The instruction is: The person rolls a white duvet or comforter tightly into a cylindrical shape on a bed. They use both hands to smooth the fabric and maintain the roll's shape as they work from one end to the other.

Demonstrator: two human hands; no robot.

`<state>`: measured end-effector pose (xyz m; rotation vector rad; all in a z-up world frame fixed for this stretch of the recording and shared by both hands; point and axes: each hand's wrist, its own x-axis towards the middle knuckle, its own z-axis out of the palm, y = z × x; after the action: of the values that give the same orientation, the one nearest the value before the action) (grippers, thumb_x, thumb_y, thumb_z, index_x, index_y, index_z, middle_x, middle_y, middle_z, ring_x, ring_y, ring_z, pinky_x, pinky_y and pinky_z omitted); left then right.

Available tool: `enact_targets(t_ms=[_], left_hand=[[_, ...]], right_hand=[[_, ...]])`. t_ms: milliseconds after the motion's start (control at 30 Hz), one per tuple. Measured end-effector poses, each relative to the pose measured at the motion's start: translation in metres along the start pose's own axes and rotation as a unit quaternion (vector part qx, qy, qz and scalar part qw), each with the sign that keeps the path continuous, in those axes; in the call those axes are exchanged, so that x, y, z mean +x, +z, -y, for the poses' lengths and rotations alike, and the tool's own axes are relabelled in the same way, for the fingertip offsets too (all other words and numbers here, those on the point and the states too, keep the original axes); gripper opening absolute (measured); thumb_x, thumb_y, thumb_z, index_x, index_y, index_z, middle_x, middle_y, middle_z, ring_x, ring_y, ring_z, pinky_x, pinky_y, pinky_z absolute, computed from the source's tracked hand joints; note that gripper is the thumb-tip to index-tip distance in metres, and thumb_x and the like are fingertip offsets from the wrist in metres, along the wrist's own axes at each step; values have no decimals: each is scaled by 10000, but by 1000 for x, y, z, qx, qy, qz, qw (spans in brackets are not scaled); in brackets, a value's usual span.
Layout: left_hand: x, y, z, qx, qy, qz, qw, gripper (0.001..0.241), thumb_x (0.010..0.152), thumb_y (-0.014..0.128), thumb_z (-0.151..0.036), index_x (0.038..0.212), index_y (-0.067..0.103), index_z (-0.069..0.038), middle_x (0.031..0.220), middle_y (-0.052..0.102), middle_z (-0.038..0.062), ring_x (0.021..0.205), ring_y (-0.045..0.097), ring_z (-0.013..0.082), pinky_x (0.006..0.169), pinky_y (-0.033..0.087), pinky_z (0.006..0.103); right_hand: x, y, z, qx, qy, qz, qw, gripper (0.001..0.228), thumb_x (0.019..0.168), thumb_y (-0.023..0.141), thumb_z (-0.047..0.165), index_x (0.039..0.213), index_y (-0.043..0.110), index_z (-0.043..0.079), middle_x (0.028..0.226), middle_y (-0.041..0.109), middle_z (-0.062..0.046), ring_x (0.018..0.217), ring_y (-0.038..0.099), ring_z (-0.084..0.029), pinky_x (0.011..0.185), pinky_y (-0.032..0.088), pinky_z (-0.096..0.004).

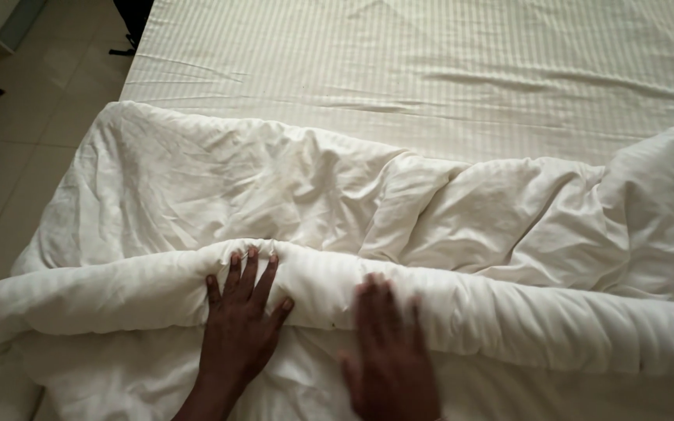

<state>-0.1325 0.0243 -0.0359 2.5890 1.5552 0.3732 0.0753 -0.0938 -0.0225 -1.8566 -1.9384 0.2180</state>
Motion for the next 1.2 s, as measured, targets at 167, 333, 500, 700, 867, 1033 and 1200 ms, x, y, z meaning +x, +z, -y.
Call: enact_targets(t_ms=[167,333,500,700,867,1033,1200], left_hand=[[-1,-5,5,-21,16,0,1000,727,924,576,-474,1550,389,-154,1630,317,163,1520,221,380,1176,116,638],[-14,-21,26,-103,47,15,993,702,956,572,-392,1571,380,-112,1647,324,189,1547,217,396,1200,112,624],[-37,-33,49,-37,-57,-61,996,653,986,536,-361,1559,400,-80,1630,354,241,1535,266,424,1178,177,666],[-49,-31,87,46,-170,-81,981,601,994,505,-383,1515,443,-90,1606,364,251,1512,301,428,1131,230,704],[-48,-32,136,-58,-143,10,988,540,1025,461,-362,1495,451,-97,1614,346,237,1510,291,405,1137,271,644],[-58,-55,133,-74,-163,-19,984,462,1066,388,-326,1489,471,-162,1563,489,169,1442,434,364,1139,406,559],[-68,-51,141,19,-183,-218,958,778,1036,657,-540,1526,387,0,1481,397,274,1371,413,519,1172,360,627]], right_hand=[[20,11,21,-3,-3,0,1000,960,816,674,459,1571,265,30,1652,210,-215,1521,157,-423,1177,60,-650],[31,14,22,-46,41,48,997,994,746,703,445,1569,286,78,1675,197,-185,1544,123,-412,1187,34,-688],[32,16,20,-50,61,85,993,1010,746,715,441,1580,263,95,1683,176,-163,1546,106,-401,1183,20,-689],[31,15,21,-49,55,80,994,1030,733,722,437,1586,253,98,1680,180,-163,1541,119,-402,1187,16,-689],[28,11,25,-60,55,94,992,1046,717,728,435,1584,247,101,1684,173,-161,1542,120,-401,1188,22,-683],[35,13,23,-79,68,109,989,1057,706,739,447,1581,252,110,1680,171,-150,1538,118,-393,1183,18,-689],[31,15,27,-75,67,88,991,1046,709,742,447,1577,274,99,1678,194,-162,1542,138,-396,1174,28,-670]])
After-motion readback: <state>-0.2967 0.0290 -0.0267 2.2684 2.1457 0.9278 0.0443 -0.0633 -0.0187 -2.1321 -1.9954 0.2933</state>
